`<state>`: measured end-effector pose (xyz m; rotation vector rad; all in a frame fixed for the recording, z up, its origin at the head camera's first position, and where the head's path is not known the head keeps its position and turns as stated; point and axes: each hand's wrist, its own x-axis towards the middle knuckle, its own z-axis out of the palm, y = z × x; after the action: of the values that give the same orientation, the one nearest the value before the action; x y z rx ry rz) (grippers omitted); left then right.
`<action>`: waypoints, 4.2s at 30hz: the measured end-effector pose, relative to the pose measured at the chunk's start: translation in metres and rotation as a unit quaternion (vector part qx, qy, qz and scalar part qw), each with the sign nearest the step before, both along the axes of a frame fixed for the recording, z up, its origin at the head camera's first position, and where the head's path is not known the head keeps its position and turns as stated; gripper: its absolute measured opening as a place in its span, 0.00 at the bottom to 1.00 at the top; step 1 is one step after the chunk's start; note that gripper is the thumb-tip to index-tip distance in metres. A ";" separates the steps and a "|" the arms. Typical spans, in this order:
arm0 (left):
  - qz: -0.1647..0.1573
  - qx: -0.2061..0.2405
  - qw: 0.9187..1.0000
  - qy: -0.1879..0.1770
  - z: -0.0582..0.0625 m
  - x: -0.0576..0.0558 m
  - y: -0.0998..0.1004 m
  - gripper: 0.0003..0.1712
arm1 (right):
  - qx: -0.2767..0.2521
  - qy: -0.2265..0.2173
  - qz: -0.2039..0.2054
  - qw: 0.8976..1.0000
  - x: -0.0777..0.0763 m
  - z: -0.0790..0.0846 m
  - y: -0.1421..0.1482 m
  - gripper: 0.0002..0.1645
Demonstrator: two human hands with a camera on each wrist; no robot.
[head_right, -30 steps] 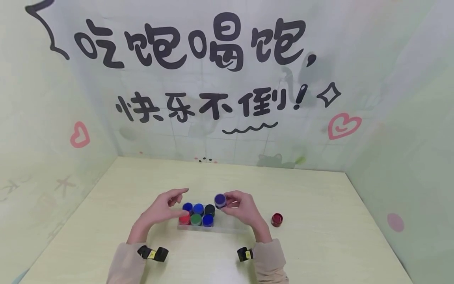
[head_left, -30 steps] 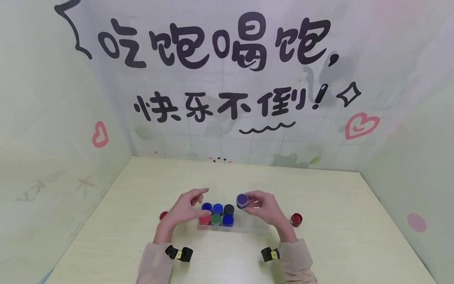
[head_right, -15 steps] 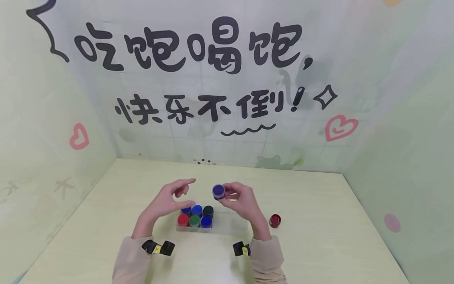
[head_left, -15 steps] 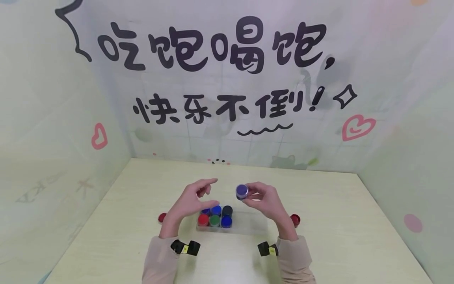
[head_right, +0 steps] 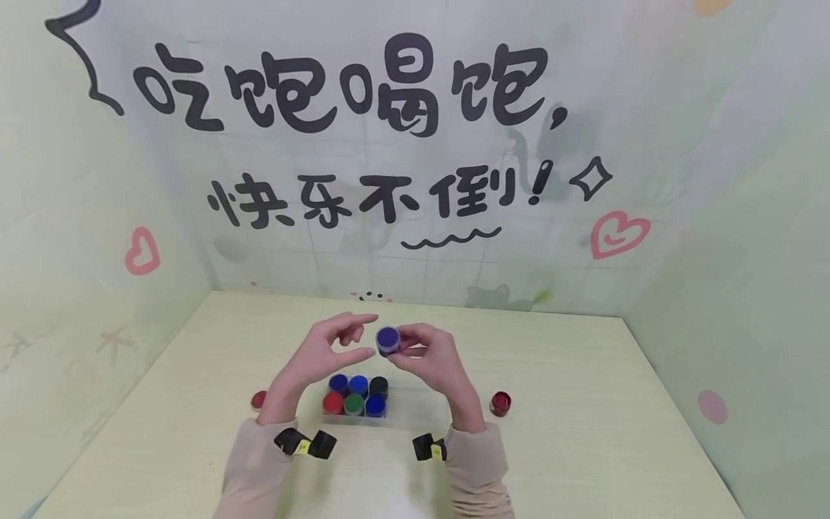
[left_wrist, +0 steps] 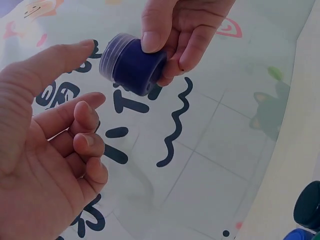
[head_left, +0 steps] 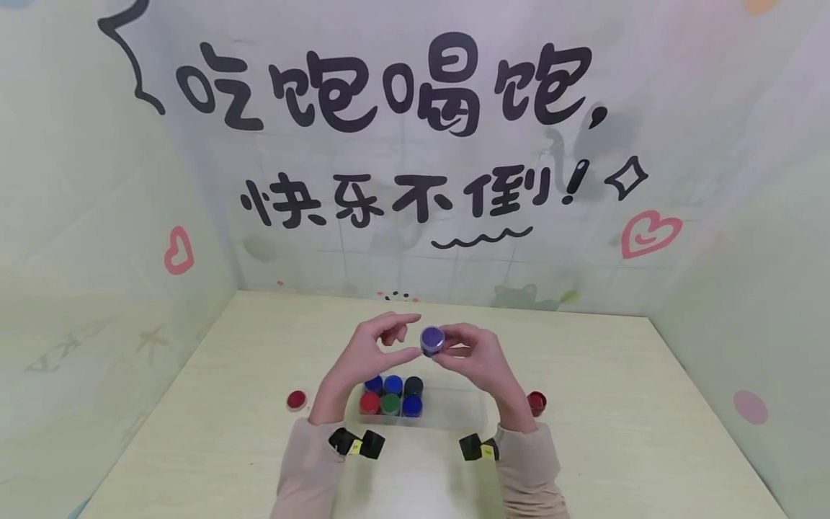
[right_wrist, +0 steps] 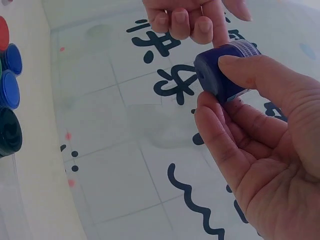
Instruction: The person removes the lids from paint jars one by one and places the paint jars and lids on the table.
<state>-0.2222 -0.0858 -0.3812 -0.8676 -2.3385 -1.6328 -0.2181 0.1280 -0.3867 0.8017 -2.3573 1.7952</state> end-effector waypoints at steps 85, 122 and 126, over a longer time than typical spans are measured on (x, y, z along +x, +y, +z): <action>0.048 -0.064 0.997 0.015 -0.004 0.009 0.007 0.25 | 0.015 -0.036 0.011 0.999 0.003 -0.013 -0.014 0.19; 0.072 -0.073 0.994 0.027 -0.008 0.009 0.008 0.25 | 0.008 -0.039 0.022 0.999 0.002 -0.017 -0.015 0.19; 0.052 -0.072 0.995 0.034 -0.007 0.009 0.007 0.27 | 0.007 -0.040 0.020 0.999 0.003 -0.017 -0.015 0.19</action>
<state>-0.2128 -0.0789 -0.3879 -0.7975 -2.4353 -1.3870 -0.2153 0.1133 -0.4035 0.7996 -2.4225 1.8631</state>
